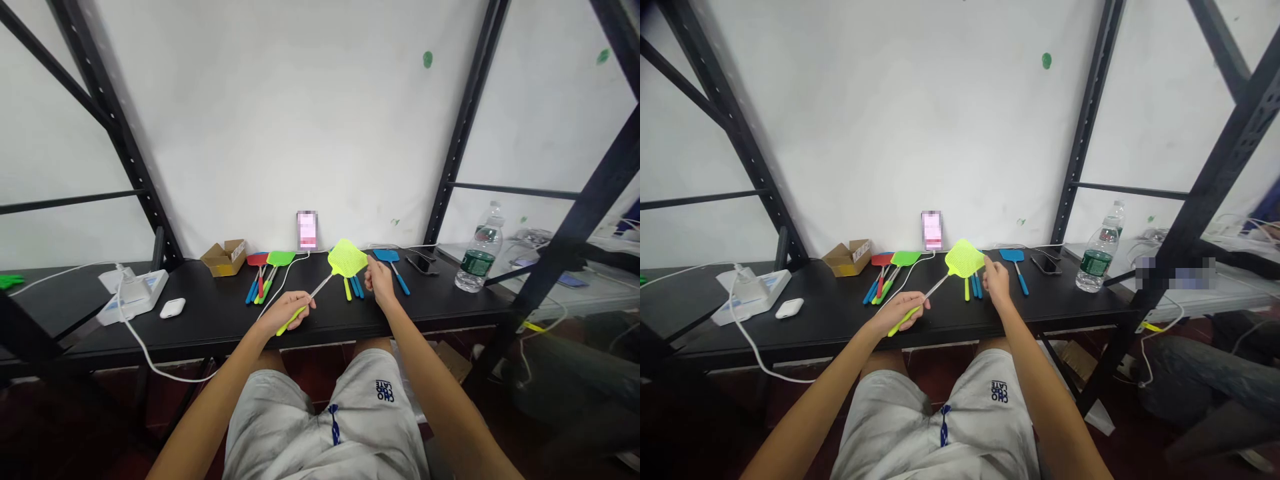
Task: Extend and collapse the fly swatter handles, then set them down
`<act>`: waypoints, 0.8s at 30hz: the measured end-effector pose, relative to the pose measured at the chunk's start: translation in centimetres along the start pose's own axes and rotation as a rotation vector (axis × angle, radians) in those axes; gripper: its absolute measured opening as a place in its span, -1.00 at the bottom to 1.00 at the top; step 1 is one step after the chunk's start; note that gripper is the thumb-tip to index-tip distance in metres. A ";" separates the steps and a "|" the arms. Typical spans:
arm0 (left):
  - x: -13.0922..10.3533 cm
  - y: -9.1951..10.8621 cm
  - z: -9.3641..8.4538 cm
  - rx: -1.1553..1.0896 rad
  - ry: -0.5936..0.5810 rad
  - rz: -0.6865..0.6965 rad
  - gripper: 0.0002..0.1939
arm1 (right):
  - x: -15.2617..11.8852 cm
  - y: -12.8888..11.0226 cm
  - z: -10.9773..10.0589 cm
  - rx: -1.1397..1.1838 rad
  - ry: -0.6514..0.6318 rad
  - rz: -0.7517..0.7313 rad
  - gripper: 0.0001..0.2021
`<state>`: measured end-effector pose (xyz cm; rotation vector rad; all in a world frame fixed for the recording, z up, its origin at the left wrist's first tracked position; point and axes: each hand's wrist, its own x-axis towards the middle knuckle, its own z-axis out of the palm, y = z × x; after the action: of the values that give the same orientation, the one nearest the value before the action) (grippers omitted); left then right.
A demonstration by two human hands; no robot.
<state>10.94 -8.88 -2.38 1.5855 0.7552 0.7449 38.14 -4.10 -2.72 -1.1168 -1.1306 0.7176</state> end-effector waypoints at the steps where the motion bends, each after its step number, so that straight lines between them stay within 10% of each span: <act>1: 0.1 -0.1 0.0 -0.019 0.020 0.013 -0.67 | -0.2 -0.1 0.3 0.062 -0.108 0.065 -0.53; 5: 0.1 -0.2 0.1 -0.038 0.034 0.025 -0.66 | -1.8 -0.4 1.9 0.112 -0.527 0.123 -0.55; 8: -0.1 0.0 0.1 -0.005 -0.006 0.020 -0.65 | -3.1 -0.7 3.0 0.128 -0.609 0.038 -0.59; 24: 0.0 -0.5 -0.3 0.073 -0.051 -0.029 -0.61 | -3.9 -0.3 5.0 0.397 -0.291 0.064 -0.69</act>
<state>10.68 -8.63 -2.80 1.6502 0.7744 0.6596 32.17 -6.08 -3.56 -0.7286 -1.1328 1.1267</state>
